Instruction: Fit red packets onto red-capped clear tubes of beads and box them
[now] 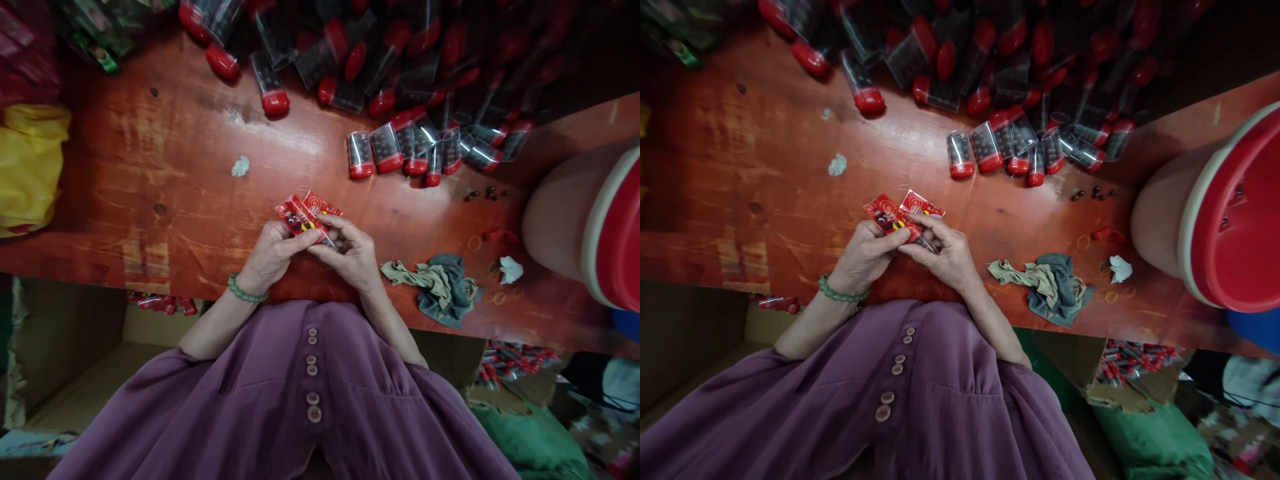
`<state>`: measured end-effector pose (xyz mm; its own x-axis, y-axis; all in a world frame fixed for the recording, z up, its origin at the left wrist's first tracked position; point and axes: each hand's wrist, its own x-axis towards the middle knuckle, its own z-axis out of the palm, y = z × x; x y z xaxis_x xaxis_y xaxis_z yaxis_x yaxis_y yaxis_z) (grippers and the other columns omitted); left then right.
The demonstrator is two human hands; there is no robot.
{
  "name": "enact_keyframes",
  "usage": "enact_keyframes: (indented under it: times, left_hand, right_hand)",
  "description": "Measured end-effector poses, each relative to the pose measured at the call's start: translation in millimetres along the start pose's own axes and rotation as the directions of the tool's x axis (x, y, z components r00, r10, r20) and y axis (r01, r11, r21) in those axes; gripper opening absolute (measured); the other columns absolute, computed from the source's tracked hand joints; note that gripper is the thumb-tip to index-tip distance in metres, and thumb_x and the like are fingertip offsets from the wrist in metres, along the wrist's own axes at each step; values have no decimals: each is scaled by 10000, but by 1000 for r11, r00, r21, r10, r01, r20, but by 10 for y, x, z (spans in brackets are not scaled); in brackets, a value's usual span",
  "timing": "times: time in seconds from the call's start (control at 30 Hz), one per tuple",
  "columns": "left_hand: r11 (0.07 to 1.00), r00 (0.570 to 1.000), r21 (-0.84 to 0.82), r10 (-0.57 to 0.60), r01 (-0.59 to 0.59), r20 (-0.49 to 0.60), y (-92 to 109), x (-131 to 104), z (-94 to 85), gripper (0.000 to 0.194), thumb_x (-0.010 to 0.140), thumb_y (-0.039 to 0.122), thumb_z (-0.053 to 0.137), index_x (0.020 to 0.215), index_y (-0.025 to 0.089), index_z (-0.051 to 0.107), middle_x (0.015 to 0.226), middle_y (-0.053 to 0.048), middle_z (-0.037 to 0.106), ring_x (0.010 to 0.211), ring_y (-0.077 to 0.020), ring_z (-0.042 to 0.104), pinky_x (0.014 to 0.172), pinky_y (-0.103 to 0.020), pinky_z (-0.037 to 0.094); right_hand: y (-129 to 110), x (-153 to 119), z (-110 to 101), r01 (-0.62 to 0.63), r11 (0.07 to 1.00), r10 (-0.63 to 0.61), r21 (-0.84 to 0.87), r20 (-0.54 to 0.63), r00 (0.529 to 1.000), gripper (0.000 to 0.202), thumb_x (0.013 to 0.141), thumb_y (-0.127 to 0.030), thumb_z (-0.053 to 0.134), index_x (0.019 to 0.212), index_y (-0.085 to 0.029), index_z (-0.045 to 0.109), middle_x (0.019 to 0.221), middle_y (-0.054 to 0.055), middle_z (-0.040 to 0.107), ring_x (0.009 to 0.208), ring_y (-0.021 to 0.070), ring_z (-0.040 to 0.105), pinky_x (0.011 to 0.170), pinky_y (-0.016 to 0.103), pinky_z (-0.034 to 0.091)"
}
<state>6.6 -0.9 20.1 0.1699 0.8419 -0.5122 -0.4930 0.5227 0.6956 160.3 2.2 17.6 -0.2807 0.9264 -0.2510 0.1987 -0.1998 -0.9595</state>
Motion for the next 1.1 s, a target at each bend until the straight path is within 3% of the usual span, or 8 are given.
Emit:
enact_keyframes:
  times: [0.13,0.37,0.6,0.67,0.77,0.9,1.0,1.1]
  left_hand:
    - [999,1000,-36,-18,18,21,14,-6,19,337,635,472,861,759,171,775,773,-51,764,757,-186,709,791,-306,552]
    - [989,987,-129,45,-65,-157,-58,-52,67,347,625,476,865,767,179,755,829,-49,776,884,-204,725,852,-313,552]
    - [968,985,-231,63,-99,-160,-104,-69,151,346,612,442,883,780,168,754,831,-43,774,899,-204,727,861,-322,561]
    - [966,985,-229,87,-120,-149,-109,-55,148,351,612,437,887,796,167,759,821,-38,772,879,-198,728,854,-317,564]
    - [968,984,-212,103,-133,-145,-101,-34,106,337,628,415,884,818,164,764,814,-35,770,825,-182,726,838,-313,566]
    - [970,984,-198,112,-139,-140,-81,-38,50,318,628,418,883,799,178,765,795,-19,766,746,-155,710,804,-300,566]
    - [972,982,-175,133,-156,-135,-98,-69,70,300,626,409,886,776,178,766,774,-12,762,708,-128,691,770,-265,556]
    - [980,983,-131,138,-153,-118,-132,-104,111,297,636,382,883,814,172,772,809,-25,771,722,-126,691,758,-253,548]
  right_hand:
    - [16,24,77,10,997,-2,73,-110,994,413,764,-469,771,1098,-253,658,723,-41,598,527,82,479,489,232,463]
    - [-1,32,189,19,986,13,163,-194,981,420,739,-525,771,1014,-235,642,637,-70,559,495,75,483,470,223,447]
    - [92,23,307,238,970,-235,-46,-413,880,271,867,-473,665,980,-226,665,751,-32,635,596,89,549,596,247,502]
    - [102,25,289,248,963,-271,-111,-396,877,280,894,-486,628,998,-230,673,771,-24,647,602,95,554,603,253,511]
    - [60,-10,209,221,968,-246,-118,-266,932,329,911,-499,602,1102,-240,669,830,-6,664,619,106,567,618,270,537]
    - [-20,-125,90,246,966,-250,-80,-41,967,478,876,-424,674,1321,-271,587,1168,56,673,911,177,663,833,353,582]
    - [-1,-187,51,275,961,-277,-43,-52,960,427,900,-371,652,1314,-277,605,1223,54,669,1082,203,651,979,387,542]
    - [60,-192,58,252,967,-248,42,-89,965,393,902,-379,653,1280,-275,629,1201,47,682,1096,203,658,998,388,537]
